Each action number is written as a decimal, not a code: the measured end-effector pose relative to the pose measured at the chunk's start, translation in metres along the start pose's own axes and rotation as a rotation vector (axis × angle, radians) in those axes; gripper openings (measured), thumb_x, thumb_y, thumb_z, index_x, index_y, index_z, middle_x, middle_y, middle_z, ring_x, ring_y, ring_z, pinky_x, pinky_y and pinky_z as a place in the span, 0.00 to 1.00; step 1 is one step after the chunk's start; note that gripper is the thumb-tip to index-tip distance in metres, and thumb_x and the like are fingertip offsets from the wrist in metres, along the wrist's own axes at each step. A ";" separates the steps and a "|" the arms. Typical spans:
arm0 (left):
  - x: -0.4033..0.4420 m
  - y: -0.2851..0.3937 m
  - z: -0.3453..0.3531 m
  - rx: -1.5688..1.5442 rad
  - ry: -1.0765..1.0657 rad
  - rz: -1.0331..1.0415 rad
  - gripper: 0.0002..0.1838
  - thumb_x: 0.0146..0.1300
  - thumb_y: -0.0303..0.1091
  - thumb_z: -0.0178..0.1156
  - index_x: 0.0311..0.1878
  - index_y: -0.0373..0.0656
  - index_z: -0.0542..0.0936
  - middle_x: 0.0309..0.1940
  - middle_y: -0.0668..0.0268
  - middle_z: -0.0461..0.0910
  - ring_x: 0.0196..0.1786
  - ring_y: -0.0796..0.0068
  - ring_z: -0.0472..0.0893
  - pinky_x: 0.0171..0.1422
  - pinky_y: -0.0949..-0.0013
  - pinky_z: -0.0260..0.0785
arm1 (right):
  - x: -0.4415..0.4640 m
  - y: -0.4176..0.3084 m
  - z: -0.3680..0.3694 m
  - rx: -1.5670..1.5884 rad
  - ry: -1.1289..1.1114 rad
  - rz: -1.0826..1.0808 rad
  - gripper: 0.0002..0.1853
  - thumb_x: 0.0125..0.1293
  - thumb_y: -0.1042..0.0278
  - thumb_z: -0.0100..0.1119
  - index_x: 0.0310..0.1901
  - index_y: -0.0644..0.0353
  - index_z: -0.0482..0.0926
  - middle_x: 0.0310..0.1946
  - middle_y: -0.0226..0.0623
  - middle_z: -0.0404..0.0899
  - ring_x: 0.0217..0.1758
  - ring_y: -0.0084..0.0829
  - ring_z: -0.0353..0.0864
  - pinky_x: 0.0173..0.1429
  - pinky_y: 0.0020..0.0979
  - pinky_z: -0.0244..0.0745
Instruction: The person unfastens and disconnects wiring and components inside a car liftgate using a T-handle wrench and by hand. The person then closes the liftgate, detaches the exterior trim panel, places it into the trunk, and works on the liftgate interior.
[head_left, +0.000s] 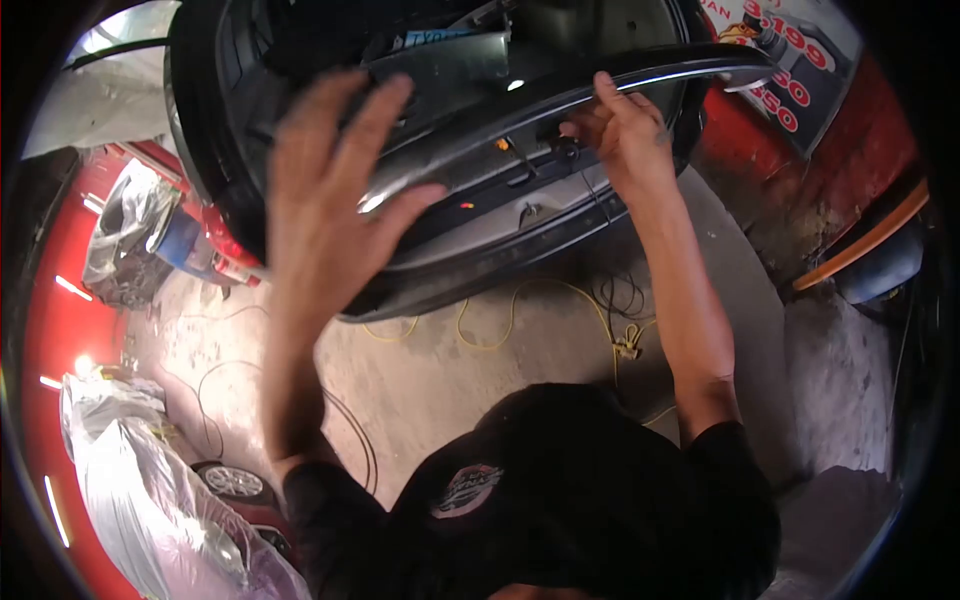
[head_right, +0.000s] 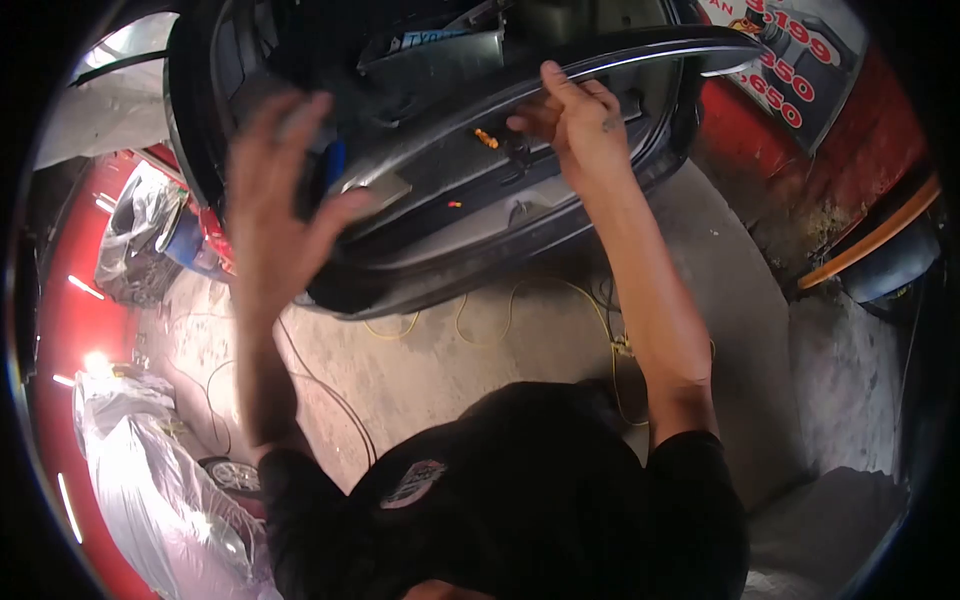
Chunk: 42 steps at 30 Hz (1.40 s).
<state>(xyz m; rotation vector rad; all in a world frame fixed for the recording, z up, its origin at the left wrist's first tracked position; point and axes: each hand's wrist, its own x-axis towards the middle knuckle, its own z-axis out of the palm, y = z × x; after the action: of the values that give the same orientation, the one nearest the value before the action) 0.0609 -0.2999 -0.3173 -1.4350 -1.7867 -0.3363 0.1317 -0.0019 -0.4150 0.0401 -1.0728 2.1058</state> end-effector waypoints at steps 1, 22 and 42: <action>-0.007 -0.007 0.027 -0.075 -0.061 -0.098 0.46 0.56 0.48 0.76 0.77 0.51 0.68 0.69 0.52 0.74 0.69 0.45 0.74 0.73 0.53 0.67 | 0.012 0.009 0.004 -0.026 0.012 0.055 0.12 0.72 0.64 0.67 0.44 0.64 0.78 0.35 0.43 0.85 0.37 0.39 0.88 0.39 0.39 0.88; -0.021 -0.083 0.299 -1.446 -0.172 -1.226 0.17 0.72 0.32 0.58 0.61 0.41 0.75 0.42 0.61 0.84 0.32 0.72 0.82 0.35 0.70 0.75 | 0.085 0.192 -0.137 -0.598 -0.540 0.531 0.23 0.66 0.61 0.70 0.57 0.65 0.80 0.37 0.41 0.87 0.39 0.30 0.86 0.48 0.34 0.77; 0.056 -0.276 0.654 -2.298 0.258 -1.058 0.16 0.75 0.42 0.50 0.53 0.38 0.74 0.42 0.57 0.81 0.38 0.59 0.82 0.43 0.54 0.79 | 0.528 0.258 -0.066 -1.293 -0.216 -0.012 0.22 0.76 0.62 0.63 0.62 0.68 0.75 0.50 0.42 0.85 0.51 0.31 0.85 0.53 0.37 0.78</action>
<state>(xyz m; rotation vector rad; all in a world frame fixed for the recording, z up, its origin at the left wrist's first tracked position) -0.4638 0.0714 -0.6237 -0.9105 -1.1614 -3.5775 -0.3899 0.2749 -0.4513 -0.3508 -2.3323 1.0702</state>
